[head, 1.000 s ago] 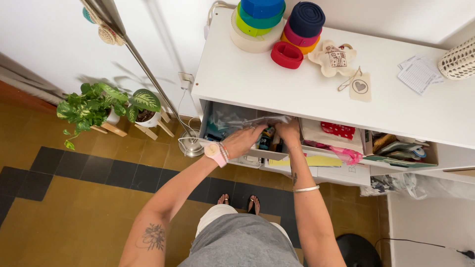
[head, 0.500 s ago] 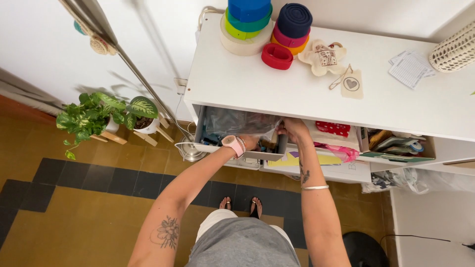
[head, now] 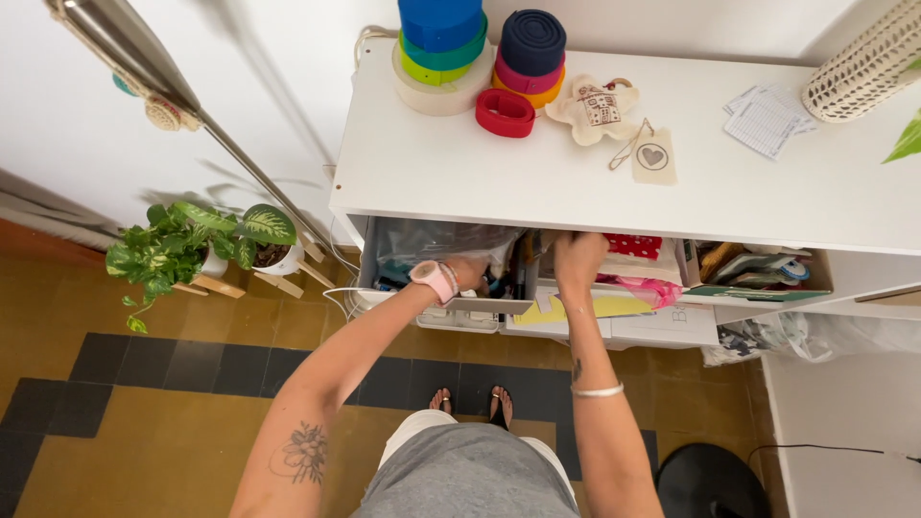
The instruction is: Applying black paint or ink to small decorative wooden cutouts at a workbench using a paintbrush.
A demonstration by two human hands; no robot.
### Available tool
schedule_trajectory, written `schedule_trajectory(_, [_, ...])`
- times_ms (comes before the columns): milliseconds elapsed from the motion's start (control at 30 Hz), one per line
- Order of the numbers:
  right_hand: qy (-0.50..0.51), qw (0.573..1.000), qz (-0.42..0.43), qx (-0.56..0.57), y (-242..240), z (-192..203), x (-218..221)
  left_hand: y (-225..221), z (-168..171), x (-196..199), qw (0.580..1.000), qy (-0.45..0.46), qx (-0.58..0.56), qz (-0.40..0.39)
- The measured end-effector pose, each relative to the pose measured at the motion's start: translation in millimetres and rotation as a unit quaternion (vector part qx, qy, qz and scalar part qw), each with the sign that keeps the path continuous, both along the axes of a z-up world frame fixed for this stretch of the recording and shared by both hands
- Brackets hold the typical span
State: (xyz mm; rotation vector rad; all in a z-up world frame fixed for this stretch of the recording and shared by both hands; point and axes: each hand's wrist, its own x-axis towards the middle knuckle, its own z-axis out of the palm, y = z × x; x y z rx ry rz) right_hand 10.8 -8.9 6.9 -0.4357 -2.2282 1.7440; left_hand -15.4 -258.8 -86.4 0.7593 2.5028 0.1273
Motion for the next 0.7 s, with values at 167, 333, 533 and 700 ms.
schedule_trajectory(167, [0.049, 0.994, -0.026, -0.094, -4.4, 62.6, 51.1, -18.4, -18.6, -16.6, 0.998, -0.027, -0.056, 0.021])
schedule_trajectory(333, [0.055, 0.943, -0.027, -0.327, 4.7, 89.2, 89.1, 2.6, -11.1, -29.0, 0.993, -0.080, -0.070, 0.057])
schedule_trajectory(533, [0.061, 0.907, -0.027, -0.415, 14.6, 75.3, 114.5, 17.7, 107.2, 8.6, 0.951, 0.212, 0.221, -0.026])
schedule_trajectory(700, [0.095, 0.931, -0.019, -0.352, 32.6, 69.4, 132.3, -14.4, 91.9, 7.3, 0.879, 0.465, 0.094, -0.044])
